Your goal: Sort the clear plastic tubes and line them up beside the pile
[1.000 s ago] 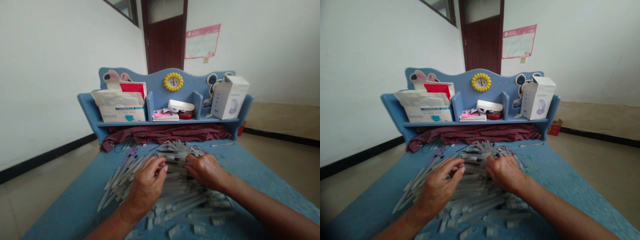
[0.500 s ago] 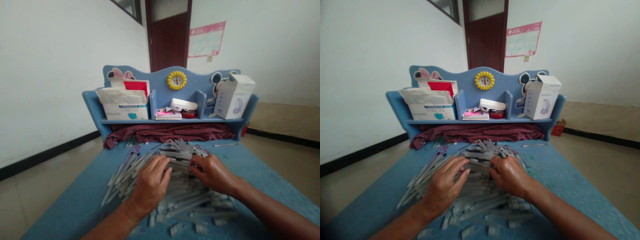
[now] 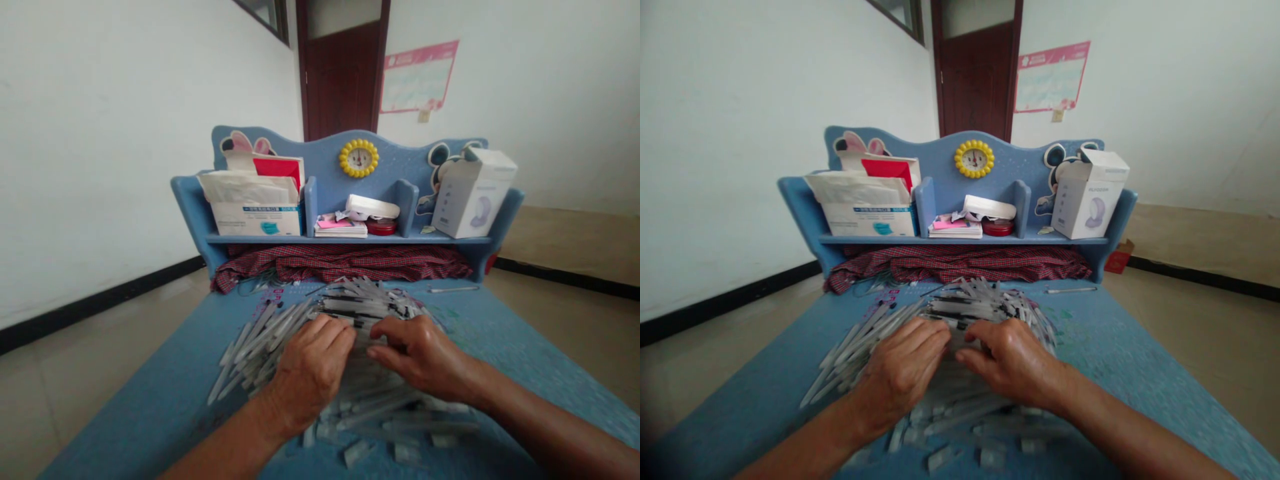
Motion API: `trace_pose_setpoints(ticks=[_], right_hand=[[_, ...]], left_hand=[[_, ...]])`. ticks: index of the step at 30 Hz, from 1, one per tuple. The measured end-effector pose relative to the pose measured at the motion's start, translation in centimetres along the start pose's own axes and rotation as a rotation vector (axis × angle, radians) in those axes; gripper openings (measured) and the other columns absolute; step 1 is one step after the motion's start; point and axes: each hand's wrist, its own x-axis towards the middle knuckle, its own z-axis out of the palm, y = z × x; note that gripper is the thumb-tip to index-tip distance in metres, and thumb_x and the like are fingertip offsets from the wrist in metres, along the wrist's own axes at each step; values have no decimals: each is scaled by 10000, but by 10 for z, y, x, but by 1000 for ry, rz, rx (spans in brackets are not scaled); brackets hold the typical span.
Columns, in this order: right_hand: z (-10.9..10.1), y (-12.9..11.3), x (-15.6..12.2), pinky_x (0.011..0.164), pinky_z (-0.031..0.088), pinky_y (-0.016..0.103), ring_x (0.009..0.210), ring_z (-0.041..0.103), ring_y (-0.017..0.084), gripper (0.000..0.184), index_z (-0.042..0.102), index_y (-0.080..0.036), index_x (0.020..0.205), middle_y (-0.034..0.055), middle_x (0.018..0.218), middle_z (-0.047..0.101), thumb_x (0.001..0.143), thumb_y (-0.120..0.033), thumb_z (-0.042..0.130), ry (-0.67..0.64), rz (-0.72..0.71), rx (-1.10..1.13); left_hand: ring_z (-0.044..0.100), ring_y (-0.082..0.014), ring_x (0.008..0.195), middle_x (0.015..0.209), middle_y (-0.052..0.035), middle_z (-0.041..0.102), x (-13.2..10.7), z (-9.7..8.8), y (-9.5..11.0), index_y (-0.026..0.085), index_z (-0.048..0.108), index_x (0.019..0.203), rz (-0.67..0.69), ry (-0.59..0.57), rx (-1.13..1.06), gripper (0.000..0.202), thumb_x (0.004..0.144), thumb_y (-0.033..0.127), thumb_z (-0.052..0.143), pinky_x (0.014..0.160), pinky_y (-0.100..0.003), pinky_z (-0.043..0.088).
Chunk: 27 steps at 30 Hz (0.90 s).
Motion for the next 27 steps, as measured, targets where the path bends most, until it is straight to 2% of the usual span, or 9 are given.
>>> trace_pose_setpoints(ticks=[4,8,12,18,23,27], right_hand=[[-6,6,16,569,379,202,597,576,112,283,655,-185,895,10,684,649,918,-318,406,22,7,-48],[-3,0,33,608,387,240,686,636,169,231,675,-210,867,44,744,697,881,-282,457,-51,64,-329],[1,-10,43,580,373,262,673,648,209,229,684,-210,845,73,718,703,861,-292,470,-100,110,-518],[-10,1,40,597,353,241,714,644,174,210,687,-232,899,51,783,712,861,-282,487,-61,117,-431],[-27,15,26,565,331,208,596,589,116,193,683,-205,840,10,662,664,856,-260,498,-34,146,-346],[-29,21,15,540,316,209,521,535,99,188,684,-200,820,-2,607,627,854,-254,507,-28,149,-320]], left_hand=[[592,-214,805,846,-87,654,0,0,-13,132,592,871,-118,77,111,145,874,120,448,747,-354,505],[609,-220,804,854,-77,659,-1,2,-25,140,586,903,-224,91,120,110,858,133,486,746,-354,509],[618,-221,796,839,-75,663,-1,3,-27,134,590,908,-244,95,95,113,846,125,495,735,-349,511],[620,-216,793,833,-78,664,1,1,-25,146,587,897,-250,124,70,127,862,152,465,741,-349,506],[618,-215,804,842,-75,658,2,-1,-28,159,585,926,-258,164,59,148,861,169,453,756,-344,499],[622,-212,798,841,-77,654,4,-5,-37,161,582,926,-327,229,58,147,856,195,457,738,-335,501]])
